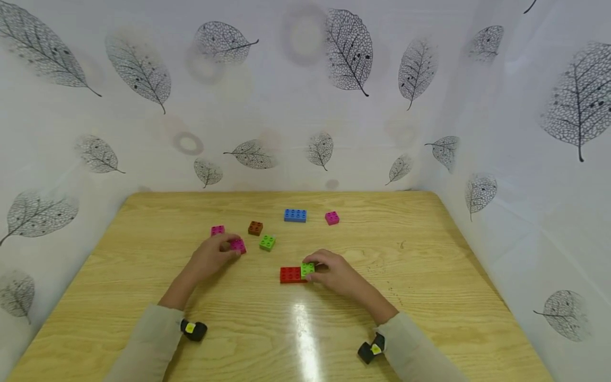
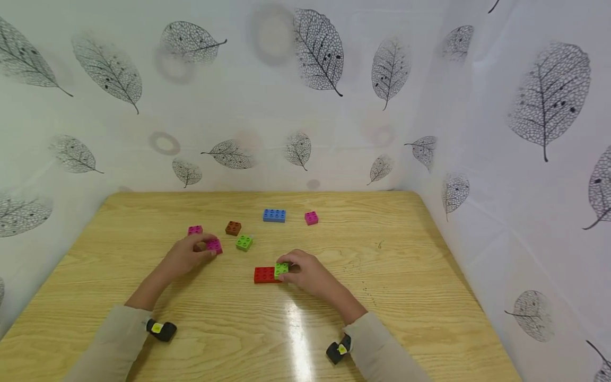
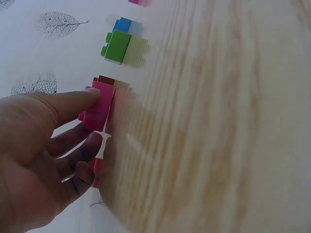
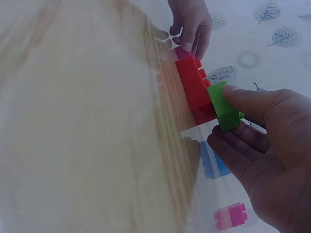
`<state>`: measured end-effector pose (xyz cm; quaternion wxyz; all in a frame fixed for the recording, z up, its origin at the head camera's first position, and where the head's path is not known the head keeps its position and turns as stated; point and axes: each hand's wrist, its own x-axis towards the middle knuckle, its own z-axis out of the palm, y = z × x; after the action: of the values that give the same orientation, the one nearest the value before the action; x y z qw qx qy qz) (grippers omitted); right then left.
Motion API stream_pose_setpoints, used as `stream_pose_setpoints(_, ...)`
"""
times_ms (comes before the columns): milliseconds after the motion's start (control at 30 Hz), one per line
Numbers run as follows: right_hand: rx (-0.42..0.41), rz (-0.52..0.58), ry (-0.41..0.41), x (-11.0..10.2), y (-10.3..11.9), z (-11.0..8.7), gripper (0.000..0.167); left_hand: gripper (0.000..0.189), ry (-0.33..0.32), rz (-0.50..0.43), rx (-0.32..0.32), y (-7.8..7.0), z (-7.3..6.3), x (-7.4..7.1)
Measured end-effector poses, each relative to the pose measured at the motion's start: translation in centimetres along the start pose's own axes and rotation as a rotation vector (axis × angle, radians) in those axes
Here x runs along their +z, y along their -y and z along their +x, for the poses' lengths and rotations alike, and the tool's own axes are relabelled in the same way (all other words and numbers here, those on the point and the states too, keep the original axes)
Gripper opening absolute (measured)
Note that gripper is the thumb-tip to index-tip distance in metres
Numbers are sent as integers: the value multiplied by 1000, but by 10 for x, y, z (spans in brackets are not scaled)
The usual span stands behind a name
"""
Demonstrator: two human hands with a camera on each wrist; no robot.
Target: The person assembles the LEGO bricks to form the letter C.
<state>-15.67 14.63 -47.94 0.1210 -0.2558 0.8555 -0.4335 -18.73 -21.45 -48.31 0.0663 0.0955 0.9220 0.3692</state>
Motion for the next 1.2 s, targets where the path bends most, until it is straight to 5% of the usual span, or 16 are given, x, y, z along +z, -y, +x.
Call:
stream_pose_setpoints(267, -14, -3, 2, -1, 2, -1, 32, 42, 22, -57, -6, -5, -6, 3)
stream_pose_setpoints(1200, -16, -16, -6, -2, 5, -2, 32, 39, 163, -132, 89, -68, -29, 34)
